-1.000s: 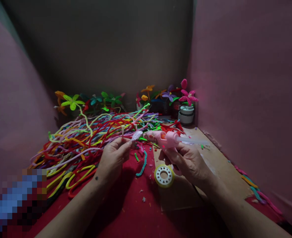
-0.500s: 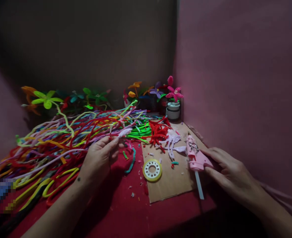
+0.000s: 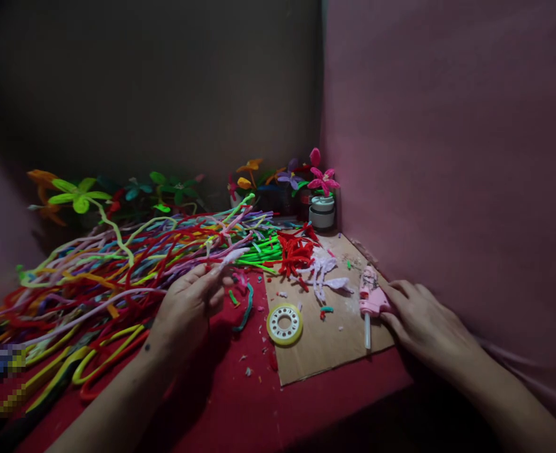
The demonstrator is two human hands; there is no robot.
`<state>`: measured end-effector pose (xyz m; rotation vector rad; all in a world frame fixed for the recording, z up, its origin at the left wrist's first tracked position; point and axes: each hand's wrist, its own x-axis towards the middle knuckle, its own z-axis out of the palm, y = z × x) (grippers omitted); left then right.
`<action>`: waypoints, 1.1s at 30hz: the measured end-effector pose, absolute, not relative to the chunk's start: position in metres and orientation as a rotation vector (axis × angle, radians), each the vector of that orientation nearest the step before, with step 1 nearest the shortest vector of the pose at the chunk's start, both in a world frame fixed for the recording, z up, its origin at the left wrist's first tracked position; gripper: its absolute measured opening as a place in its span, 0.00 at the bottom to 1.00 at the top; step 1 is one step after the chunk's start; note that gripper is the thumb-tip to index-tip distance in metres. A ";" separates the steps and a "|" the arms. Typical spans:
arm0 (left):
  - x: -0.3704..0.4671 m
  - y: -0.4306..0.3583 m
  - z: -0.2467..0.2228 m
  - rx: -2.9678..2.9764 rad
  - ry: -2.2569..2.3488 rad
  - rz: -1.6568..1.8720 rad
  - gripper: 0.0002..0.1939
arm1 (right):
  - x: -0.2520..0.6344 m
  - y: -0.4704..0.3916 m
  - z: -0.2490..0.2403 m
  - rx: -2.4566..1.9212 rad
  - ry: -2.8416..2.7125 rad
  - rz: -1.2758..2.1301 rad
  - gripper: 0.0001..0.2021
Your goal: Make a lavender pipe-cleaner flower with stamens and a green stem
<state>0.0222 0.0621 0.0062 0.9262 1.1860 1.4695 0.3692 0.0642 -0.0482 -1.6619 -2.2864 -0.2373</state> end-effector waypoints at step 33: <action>0.027 0.050 0.014 1.061 1.093 1.344 0.10 | 0.169 0.111 0.014 -0.428 -1.391 1.468 0.06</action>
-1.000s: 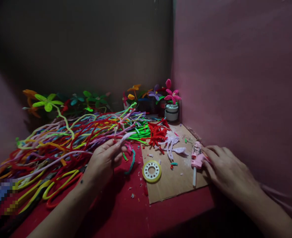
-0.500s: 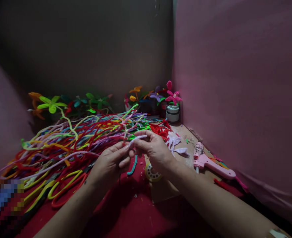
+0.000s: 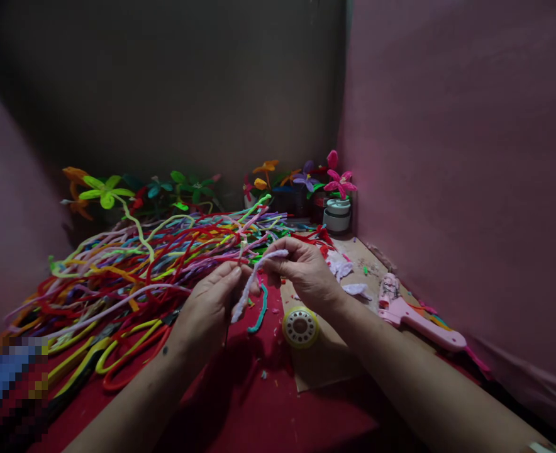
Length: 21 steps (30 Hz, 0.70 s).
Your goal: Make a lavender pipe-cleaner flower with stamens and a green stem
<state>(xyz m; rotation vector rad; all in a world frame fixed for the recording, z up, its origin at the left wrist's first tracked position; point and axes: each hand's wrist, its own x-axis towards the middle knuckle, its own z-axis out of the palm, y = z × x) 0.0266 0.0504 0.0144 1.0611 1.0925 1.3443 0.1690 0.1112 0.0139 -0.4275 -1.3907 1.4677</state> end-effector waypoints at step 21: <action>0.036 0.040 0.021 1.163 1.141 1.349 0.13 | 0.177 0.097 0.008 -0.466 -1.523 1.092 0.03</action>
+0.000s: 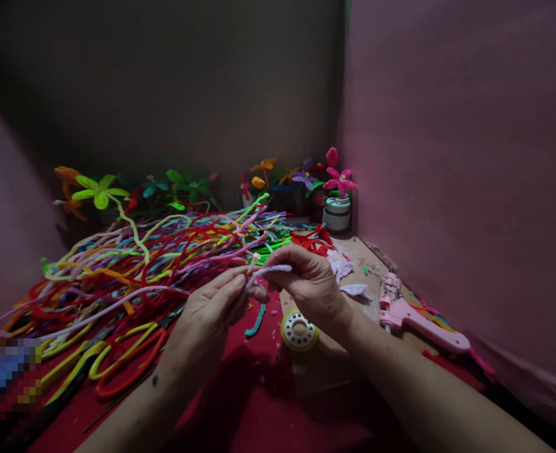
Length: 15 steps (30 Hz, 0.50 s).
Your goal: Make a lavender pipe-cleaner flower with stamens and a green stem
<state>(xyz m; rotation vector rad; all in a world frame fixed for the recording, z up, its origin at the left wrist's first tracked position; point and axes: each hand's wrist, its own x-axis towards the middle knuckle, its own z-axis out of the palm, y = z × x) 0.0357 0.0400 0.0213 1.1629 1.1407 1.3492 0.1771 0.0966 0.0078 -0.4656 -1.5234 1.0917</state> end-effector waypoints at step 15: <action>0.038 0.035 0.021 1.218 1.106 1.363 0.08 | 0.175 0.088 0.008 -0.378 -1.543 0.978 0.05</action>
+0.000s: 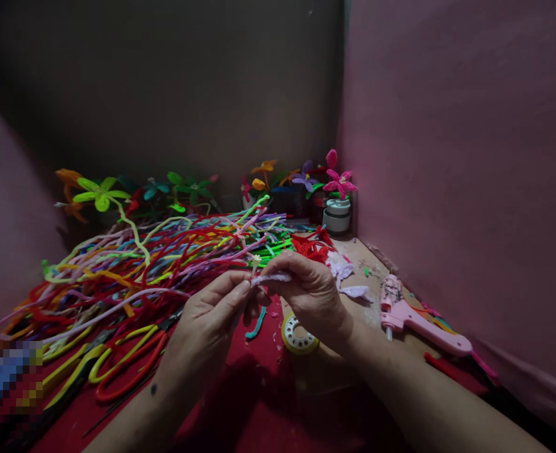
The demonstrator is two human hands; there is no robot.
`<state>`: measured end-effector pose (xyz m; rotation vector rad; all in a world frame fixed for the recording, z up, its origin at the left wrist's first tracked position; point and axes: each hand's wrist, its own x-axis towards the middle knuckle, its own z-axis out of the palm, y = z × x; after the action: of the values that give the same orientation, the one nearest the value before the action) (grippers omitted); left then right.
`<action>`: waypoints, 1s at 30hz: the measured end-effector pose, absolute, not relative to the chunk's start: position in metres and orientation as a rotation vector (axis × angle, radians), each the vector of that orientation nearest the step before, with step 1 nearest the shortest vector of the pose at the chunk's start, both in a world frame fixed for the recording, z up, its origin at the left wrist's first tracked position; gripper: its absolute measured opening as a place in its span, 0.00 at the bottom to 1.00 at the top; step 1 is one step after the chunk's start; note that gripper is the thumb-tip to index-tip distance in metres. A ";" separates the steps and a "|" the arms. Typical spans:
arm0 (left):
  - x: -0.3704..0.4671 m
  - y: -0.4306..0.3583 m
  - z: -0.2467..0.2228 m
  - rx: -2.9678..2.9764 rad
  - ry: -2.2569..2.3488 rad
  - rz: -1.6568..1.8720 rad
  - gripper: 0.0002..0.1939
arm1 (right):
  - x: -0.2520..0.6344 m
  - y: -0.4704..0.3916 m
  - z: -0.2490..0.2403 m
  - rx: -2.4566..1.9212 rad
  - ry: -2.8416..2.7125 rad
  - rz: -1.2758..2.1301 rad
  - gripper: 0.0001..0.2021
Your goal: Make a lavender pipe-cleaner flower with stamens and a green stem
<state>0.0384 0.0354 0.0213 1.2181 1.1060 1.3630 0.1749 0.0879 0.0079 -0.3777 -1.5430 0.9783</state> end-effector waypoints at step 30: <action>0.042 0.032 0.026 1.180 1.132 1.370 0.08 | 0.174 0.085 0.008 -0.456 -1.542 0.832 0.05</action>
<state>0.0417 0.0323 0.0261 1.1801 1.1321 1.3697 0.1742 0.0848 0.0078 -0.4557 -1.5420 0.8324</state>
